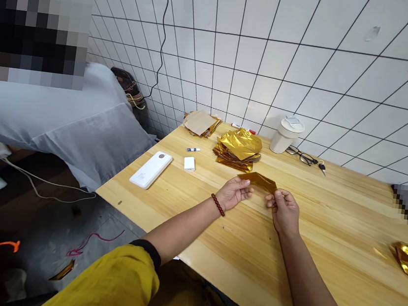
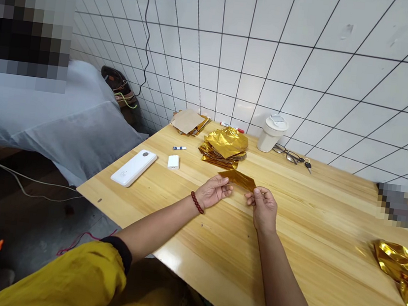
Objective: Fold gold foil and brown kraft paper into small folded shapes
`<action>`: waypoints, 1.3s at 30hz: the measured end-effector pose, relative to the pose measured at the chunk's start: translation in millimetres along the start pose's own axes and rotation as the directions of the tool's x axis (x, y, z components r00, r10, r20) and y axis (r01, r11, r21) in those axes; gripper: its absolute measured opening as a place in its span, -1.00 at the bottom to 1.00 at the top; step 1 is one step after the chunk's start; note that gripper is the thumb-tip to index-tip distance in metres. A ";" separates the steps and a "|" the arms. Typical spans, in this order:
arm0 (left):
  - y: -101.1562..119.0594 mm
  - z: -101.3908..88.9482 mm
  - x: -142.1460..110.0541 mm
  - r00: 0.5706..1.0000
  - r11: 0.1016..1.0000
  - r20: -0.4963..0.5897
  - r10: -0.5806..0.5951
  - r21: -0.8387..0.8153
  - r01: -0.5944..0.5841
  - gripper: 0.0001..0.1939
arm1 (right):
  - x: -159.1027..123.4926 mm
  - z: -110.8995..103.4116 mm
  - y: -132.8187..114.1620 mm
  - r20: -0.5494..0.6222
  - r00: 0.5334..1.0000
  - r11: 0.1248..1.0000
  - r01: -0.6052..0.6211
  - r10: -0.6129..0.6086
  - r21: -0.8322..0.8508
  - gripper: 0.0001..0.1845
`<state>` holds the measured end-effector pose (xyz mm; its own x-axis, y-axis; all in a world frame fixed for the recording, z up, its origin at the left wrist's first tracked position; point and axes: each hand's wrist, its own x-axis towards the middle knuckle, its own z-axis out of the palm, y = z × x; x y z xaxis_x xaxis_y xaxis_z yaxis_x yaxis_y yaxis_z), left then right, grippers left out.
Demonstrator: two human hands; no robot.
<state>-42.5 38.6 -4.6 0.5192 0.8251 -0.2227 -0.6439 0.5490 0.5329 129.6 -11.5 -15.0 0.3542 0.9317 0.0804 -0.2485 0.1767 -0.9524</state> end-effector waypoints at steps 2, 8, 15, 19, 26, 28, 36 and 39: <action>0.3 0.0 -1.2 0.999 1.000 0.029 -0.020 -0.013 0.021 -0.71 | 0.5 -1.0 0.9 -0.016 0.999 0.999 0.047 -0.047 -0.010 -0.64; 2.7 -1.9 1.0 0.999 0.996 0.019 -0.042 -0.076 0.043 -0.60 | -1.2 -7.4 8.4 0.001 0.991 0.977 0.132 -0.133 -0.167 -0.69; 1.5 0.4 2.2 0.999 0.998 -0.033 -0.001 -0.070 -0.001 -0.70 | -9.5 -6.2 8.0 0.215 0.914 0.761 0.405 -0.344 -0.506 -0.87; -1.1 0.4 3.3 0.998 0.999 -0.040 0.039 -0.025 -0.040 -0.71 | -14.3 -2.5 5.1 0.368 0.852 0.651 0.523 -0.373 -0.550 -0.92; -7.6 0.3 5.6 0.989 0.994 -0.096 0.109 0.000 -0.110 -0.72 | -18.6 -0.7 2.5 0.313 0.884 0.705 0.466 -0.348 -0.535 -0.62; -9.1 -0.1 5.5 0.992 0.994 -0.075 0.104 0.025 -0.102 -0.70 | -17.4 -1.7 1.4 0.257 0.906 0.735 0.423 -0.336 -0.530 -0.54; -10.0 2.9 0.3 0.995 0.988 -0.019 0.094 0.123 -0.091 -0.62 | -13.1 -2.6 2.6 0.251 0.947 0.722 0.316 -0.200 -0.616 -0.65; -11.1 4.5 -0.2 0.994 0.985 -0.038 0.107 0.138 -0.100 -0.60 | -13.5 -2.9 3.2 0.282 0.935 0.704 0.349 -0.216 -0.618 -0.66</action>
<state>-32.9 31.7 -6.8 0.4258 0.8834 -0.1957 -0.6091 0.4398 0.6600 126.6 -24.4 -20.0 0.1304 0.9222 0.3640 0.5057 0.2539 -0.8245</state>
